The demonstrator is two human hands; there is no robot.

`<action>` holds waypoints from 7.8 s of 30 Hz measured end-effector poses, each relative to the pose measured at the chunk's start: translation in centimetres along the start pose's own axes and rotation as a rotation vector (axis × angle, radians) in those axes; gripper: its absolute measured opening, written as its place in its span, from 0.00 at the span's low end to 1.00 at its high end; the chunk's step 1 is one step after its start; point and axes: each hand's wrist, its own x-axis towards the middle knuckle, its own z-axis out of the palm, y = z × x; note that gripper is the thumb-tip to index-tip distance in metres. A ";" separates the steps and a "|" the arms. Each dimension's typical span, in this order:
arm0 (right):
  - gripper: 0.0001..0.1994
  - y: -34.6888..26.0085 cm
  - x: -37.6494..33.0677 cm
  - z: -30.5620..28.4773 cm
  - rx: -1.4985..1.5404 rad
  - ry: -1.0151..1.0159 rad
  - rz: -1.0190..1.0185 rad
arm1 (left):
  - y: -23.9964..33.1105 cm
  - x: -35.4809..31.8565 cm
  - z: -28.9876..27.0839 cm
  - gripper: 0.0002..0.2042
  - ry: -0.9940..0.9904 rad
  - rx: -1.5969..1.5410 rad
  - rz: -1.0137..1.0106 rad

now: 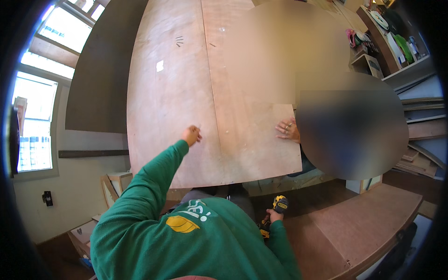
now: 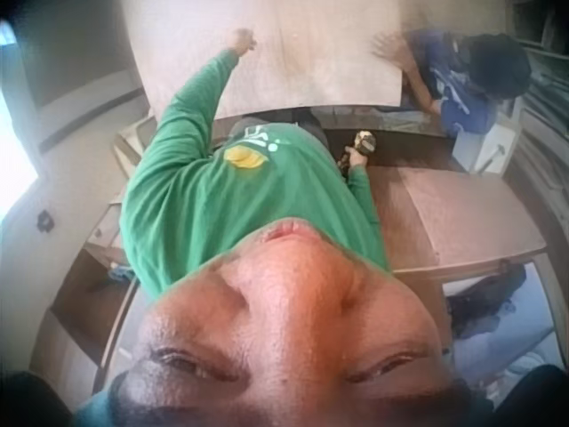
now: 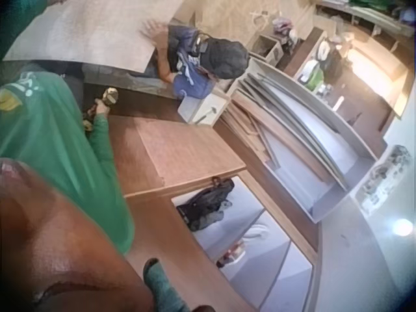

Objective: The person drills several holes into a large sheet of plywood using a power drill and then helps another person move and position the plywood sheet.

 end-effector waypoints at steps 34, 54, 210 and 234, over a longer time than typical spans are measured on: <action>0.08 -1.0 -18.7 14.6 -0.503 0.075 -0.408 | -40.5 -30.7 -38.4 0.09 0.766 0.139 -0.553; 0.07 -2.0 -26.7 42.4 -0.455 -0.289 -0.493 | -38.7 -30.0 -52.2 0.08 0.659 0.122 -0.256; 0.06 -39.7 -14.9 87.9 -0.177 0.508 -0.818 | 24.2 59.9 -30.2 0.08 -0.407 0.821 1.430; 0.02 -16.2 -27.5 91.6 0.308 0.534 -0.397 | 23.3 55.6 -31.5 0.08 -0.564 0.856 1.042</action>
